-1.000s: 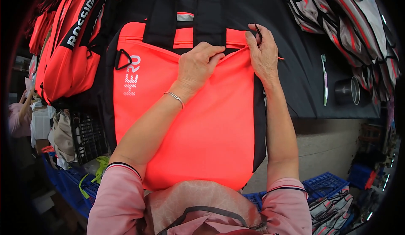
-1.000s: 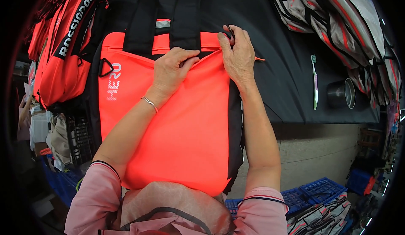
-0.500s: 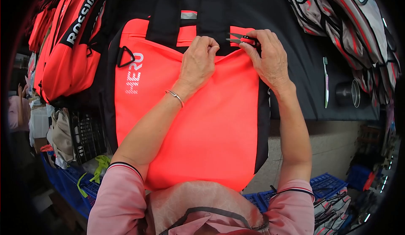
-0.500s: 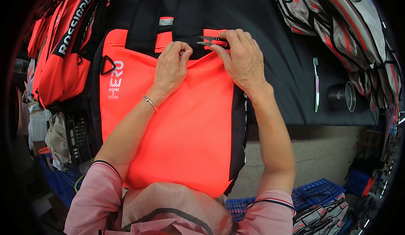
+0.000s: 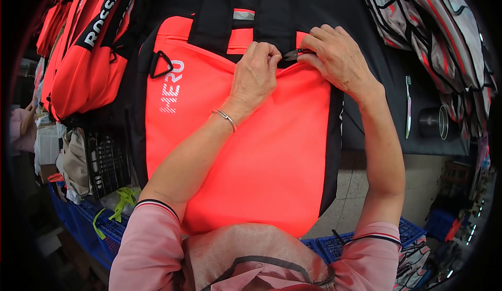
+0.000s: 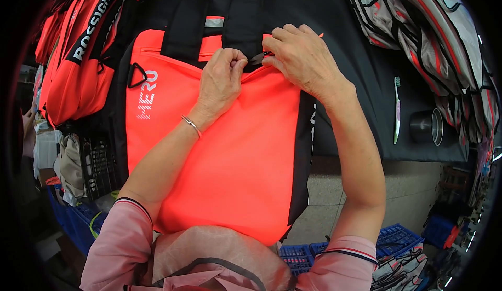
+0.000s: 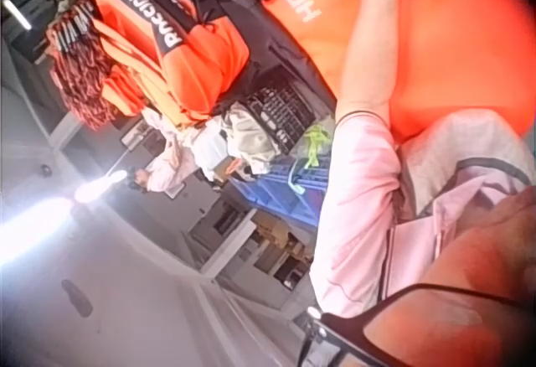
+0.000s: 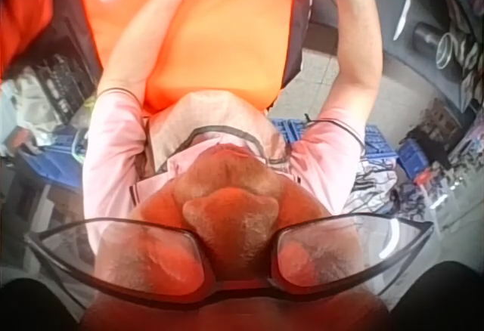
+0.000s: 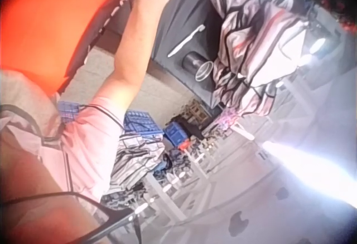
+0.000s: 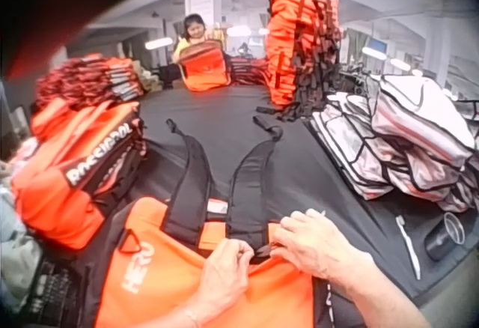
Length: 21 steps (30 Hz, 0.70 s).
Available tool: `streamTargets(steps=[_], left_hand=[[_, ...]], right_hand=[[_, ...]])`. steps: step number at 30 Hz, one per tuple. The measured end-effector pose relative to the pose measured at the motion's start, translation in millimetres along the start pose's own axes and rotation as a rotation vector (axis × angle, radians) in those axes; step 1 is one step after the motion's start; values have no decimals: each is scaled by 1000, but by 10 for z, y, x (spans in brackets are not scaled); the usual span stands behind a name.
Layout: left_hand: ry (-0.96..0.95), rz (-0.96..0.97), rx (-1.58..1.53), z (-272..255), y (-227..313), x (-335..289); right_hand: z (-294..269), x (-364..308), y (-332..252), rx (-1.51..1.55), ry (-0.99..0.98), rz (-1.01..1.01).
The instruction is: Trimming excess threads and inspecting backpacks in a manufacturing setting.
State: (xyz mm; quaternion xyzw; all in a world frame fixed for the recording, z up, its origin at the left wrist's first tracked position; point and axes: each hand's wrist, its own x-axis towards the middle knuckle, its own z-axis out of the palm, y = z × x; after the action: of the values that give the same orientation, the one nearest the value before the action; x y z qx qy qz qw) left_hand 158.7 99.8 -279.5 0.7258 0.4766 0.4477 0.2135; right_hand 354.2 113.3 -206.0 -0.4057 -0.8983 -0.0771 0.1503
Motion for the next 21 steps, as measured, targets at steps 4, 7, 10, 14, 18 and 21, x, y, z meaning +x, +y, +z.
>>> streamTargets(steps=[4, 7, 10, 14, 18, 21], left_hand=[[21, 24, 19, -4, -14, 3], [38, 63, -27, -40, 57, -8], [-103, 462, 83, -117, 187, -176], [-507, 580, -348, 66, 584, -711], [-500, 617, -357, 99, 531, -702], [-571, 651, -331, 50, 547, -687]], right_hand=[[-5, 34, -3, 25, -19, -16], [-45, -36, 73, 89, -23, 49], [-20, -219, 157, 389, 132, 533], [40, -324, 314, 409, 462, 859], [7, 4, 77, 822, 550, 919], [239, 370, -93, 953, 617, 871]])
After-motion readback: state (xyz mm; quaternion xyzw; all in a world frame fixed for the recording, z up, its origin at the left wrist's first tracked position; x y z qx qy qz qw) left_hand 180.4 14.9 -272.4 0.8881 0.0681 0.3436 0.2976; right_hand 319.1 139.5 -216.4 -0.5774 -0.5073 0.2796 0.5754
